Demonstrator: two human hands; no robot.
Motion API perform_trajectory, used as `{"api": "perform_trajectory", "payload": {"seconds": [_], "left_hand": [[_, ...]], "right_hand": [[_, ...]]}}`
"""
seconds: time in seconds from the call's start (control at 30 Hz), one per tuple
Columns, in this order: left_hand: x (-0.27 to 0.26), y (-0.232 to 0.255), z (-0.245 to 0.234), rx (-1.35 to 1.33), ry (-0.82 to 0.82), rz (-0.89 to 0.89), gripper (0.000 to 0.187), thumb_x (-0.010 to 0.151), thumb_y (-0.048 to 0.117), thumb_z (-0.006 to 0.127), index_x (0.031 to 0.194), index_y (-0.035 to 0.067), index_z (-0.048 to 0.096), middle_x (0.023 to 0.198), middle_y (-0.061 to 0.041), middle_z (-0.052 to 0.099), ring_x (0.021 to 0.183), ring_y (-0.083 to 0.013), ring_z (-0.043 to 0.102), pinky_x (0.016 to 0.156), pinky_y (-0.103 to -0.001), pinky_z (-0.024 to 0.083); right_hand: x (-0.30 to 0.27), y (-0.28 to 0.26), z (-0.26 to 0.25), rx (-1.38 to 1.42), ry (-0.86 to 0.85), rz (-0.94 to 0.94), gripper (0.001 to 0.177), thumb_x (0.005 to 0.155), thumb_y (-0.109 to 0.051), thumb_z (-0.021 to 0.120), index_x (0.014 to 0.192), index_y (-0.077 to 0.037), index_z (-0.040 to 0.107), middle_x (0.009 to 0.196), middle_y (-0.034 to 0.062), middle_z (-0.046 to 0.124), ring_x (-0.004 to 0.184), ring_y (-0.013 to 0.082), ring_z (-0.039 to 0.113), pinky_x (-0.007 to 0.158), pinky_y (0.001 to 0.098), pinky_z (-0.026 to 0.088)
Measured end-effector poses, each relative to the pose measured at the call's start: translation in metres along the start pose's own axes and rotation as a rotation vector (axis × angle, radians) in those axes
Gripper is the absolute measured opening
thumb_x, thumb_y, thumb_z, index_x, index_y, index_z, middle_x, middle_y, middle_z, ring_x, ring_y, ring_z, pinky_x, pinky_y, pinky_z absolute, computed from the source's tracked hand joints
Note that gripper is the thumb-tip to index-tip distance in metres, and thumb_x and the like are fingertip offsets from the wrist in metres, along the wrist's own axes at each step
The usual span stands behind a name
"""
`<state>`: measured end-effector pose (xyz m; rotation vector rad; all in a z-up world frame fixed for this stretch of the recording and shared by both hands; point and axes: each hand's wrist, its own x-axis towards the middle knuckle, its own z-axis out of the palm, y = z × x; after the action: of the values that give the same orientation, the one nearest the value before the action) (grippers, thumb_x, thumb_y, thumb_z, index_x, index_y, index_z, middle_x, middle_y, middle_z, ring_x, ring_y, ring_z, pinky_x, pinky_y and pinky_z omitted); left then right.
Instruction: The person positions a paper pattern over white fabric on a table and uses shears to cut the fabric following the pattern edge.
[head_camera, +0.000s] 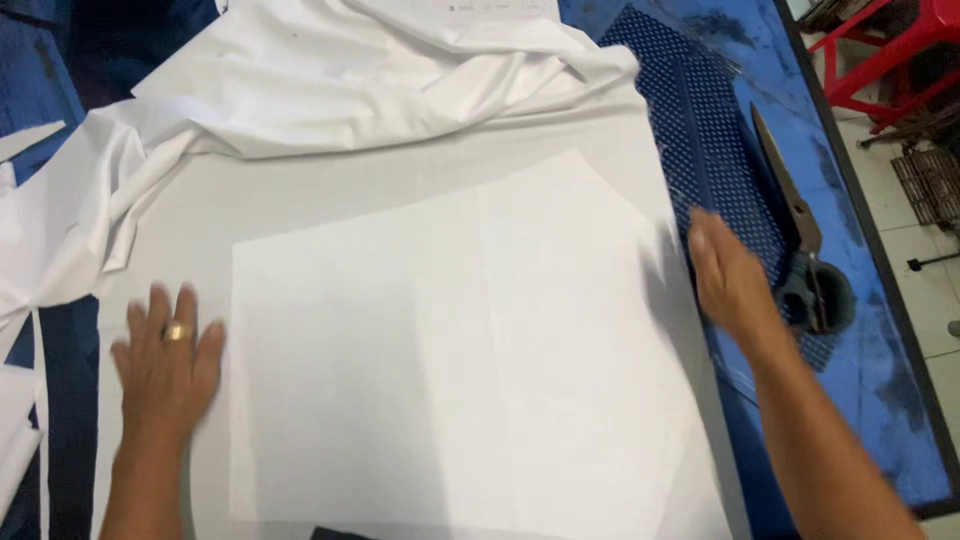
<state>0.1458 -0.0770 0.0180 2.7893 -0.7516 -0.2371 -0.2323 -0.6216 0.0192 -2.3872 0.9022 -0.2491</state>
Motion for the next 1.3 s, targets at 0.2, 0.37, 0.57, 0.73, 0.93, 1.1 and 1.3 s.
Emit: {"api": "perform_trajectory", "payload": {"seconds": [0.2, 0.37, 0.57, 0.73, 0.93, 1.1, 1.3], "left_hand": [[-0.130, -0.011, 0.038, 0.050, -0.035, -0.208, 0.074, 0.101, 0.047, 0.034, 0.163, 0.006, 0.029, 0.174, -0.024, 0.014, 0.157, -0.0476, 0.009, 0.116, -0.069, 0.011], [-0.163, 0.041, 0.025, -0.062, 0.104, -0.118, 0.085, 0.102, 0.049, 0.041, 0.162, -0.009, 0.029, 0.168, -0.037, 0.013, 0.153, -0.0543, 0.006, 0.112, -0.078, 0.007], [-0.159, 0.133, 0.112, -0.130, 0.314, 0.622, 0.044, 0.085, 0.020, 0.085, 0.117, -0.008, 0.074, 0.108, -0.024, 0.071, 0.122, -0.0442, 0.063, 0.112, -0.051, 0.047], [-0.173, 0.278, 0.148, -0.289, 0.168, 0.791, 0.027, 0.079, 0.023, 0.083, 0.100, 0.007, 0.075, 0.099, -0.013, 0.061, 0.095, -0.0356, 0.064, 0.081, -0.047, 0.052], [-0.150, 0.359, 0.162, -0.135, 0.091, 0.894, 0.030, 0.078, 0.031, 0.080, 0.098, 0.010, 0.074, 0.103, -0.010, 0.059, 0.093, -0.0305, 0.059, 0.073, -0.046, 0.049], [-0.107, 0.371, 0.146, -0.072, 0.016, 0.827, 0.027, 0.084, 0.030, 0.077, 0.099, 0.009, 0.073, 0.106, -0.011, 0.059, 0.099, -0.0324, 0.060, 0.079, -0.050, 0.053], [-0.065, 0.386, 0.148, -0.029, -0.098, 0.813, 0.027, 0.084, 0.032, 0.077, 0.099, 0.010, 0.072, 0.108, -0.010, 0.058, 0.104, -0.0300, 0.060, 0.081, -0.048, 0.054]], "right_hand": [[-0.181, 0.034, 0.002, -0.137, 0.192, -0.138, 0.047, 0.104, -0.014, 0.051, 0.146, 0.008, 0.053, 0.152, 0.0300, 0.051, 0.149, 0.0472, 0.041, 0.123, 0.0528, 0.033], [-0.262, 0.046, 0.005, -0.205, 0.358, -0.154, 0.035, 0.102, -0.009, 0.065, 0.133, 0.006, 0.066, 0.141, 0.0229, 0.062, 0.136, 0.0432, 0.057, 0.116, 0.0524, 0.046], [-0.307, 0.016, 0.015, -0.171, 0.314, -0.215, 0.013, 0.088, -0.010, 0.083, 0.100, -0.016, 0.081, 0.100, 0.0010, 0.072, 0.098, 0.0240, 0.070, 0.087, 0.0365, 0.057], [-0.327, -0.007, 0.028, -0.231, 0.213, -0.271, 0.016, 0.087, -0.007, 0.079, 0.099, -0.019, 0.080, 0.102, -0.0002, 0.070, 0.096, 0.0227, 0.069, 0.082, 0.0356, 0.056], [-0.334, -0.005, 0.037, -0.297, 0.159, -0.317, 0.024, 0.080, -0.008, 0.078, 0.102, -0.016, 0.077, 0.108, 0.0069, 0.068, 0.103, 0.0304, 0.068, 0.083, 0.0422, 0.056], [-0.335, -0.009, 0.037, -0.312, 0.172, -0.261, 0.023, 0.081, -0.007, 0.075, 0.101, -0.017, 0.077, 0.108, 0.0062, 0.068, 0.103, 0.0317, 0.068, 0.081, 0.0424, 0.055], [-0.318, -0.018, 0.035, -0.292, 0.172, -0.086, 0.023, 0.084, -0.003, 0.071, 0.102, -0.016, 0.076, 0.107, 0.0054, 0.067, 0.105, 0.0289, 0.069, 0.082, 0.0399, 0.057]]}}
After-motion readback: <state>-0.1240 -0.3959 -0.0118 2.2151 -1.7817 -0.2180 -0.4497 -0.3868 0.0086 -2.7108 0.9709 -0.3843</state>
